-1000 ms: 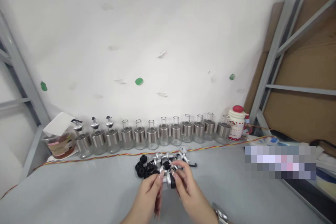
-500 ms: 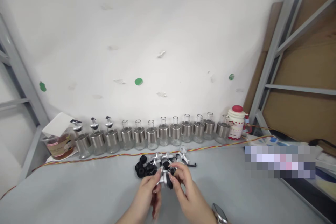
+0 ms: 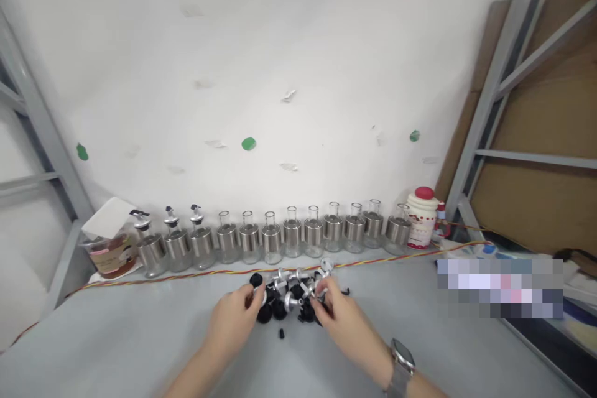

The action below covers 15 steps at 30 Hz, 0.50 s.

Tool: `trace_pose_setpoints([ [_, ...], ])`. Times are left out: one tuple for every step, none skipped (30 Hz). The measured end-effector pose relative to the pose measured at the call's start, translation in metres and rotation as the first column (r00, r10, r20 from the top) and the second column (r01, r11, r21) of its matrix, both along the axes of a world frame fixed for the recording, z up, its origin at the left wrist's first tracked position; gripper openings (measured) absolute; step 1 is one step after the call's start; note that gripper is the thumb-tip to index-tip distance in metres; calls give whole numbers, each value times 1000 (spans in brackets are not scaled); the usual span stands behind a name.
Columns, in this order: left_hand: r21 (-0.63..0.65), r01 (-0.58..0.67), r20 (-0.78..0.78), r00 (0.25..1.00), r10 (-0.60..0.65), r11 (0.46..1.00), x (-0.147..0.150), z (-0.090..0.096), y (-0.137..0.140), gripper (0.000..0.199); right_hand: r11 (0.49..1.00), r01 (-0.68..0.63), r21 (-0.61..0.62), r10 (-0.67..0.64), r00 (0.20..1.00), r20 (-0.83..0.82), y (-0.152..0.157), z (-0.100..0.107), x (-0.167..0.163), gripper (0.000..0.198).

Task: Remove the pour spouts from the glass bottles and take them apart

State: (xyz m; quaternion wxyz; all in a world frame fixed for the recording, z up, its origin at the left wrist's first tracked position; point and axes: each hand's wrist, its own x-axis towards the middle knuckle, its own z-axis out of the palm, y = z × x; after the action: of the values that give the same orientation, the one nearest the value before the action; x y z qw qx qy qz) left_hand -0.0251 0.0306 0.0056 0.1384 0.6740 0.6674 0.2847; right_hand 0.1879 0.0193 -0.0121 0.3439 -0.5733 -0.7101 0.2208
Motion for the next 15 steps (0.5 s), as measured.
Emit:
trace_pose_setpoints([
  [-7,-5,-45,999,4,1000,-2,0,1,45,999,-27,-23,28,999,41,-1,-1,0,8],
  [-15,0,-66,998,-1,1000,-2,0,1,45,997,-67,-46,70,995,70,-3,-2,-1,8],
  [-21,12,-71,997,-14,1000,-2,0,2,45,991,-114,-70,120,989,87,-6,-2,-3,10],
  [-29,37,-69,997,-38,999,-2,1,1,45,982,-163,-91,172,980,99,-9,-2,-5,12],
  [-40,72,-67,995,-74,997,-1,2,0,45,973,-205,-106,216,970,109,-12,-1,-6,14],
  [-53,117,-61,991,-120,992,0,3,-1,45,965,-238,-113,251,961,117,-15,0,-8,15],
  [-67,164,-52,985,-167,984,1,4,-2,45,959,-262,-111,275,953,124,-17,1,-9,16],
  [-80,208,-41,976,-212,975,2,6,-4,45,956,-276,-101,287,949,132,-18,2,-10,16],
  [-90,247,-30,968,-251,965,3,7,-6,44,956,-281,-86,291,946,139,-19,4,-11,16],
  [-98,276,-21,960,-279,956,4,9,-8,44,957,-281,-72,289,946,145,-19,5,-11,16],
  [-108,299,-14,953,-302,948,4,9,-10,43,959,-278,-58,283,948,146,-19,6,-11,15],
  [-122,326,-8,944,-329,937,5,9,-12,42,961,-271,-44,275,951,144,-18,6,-11,15],
  [-142,354,-5,934,-358,924,6,9,-14,40,964,-265,-33,267,953,140,-17,6,-10,16],
  [-168,381,-6,922,-388,909,6,8,-15,39,965,-261,-23,262,956,134,-17,6,-10,17],
  [-197,405,-8,910,-415,893,7,7,-16,38,966,-256,-14,256,958,128,-16,6,-10,17],
])
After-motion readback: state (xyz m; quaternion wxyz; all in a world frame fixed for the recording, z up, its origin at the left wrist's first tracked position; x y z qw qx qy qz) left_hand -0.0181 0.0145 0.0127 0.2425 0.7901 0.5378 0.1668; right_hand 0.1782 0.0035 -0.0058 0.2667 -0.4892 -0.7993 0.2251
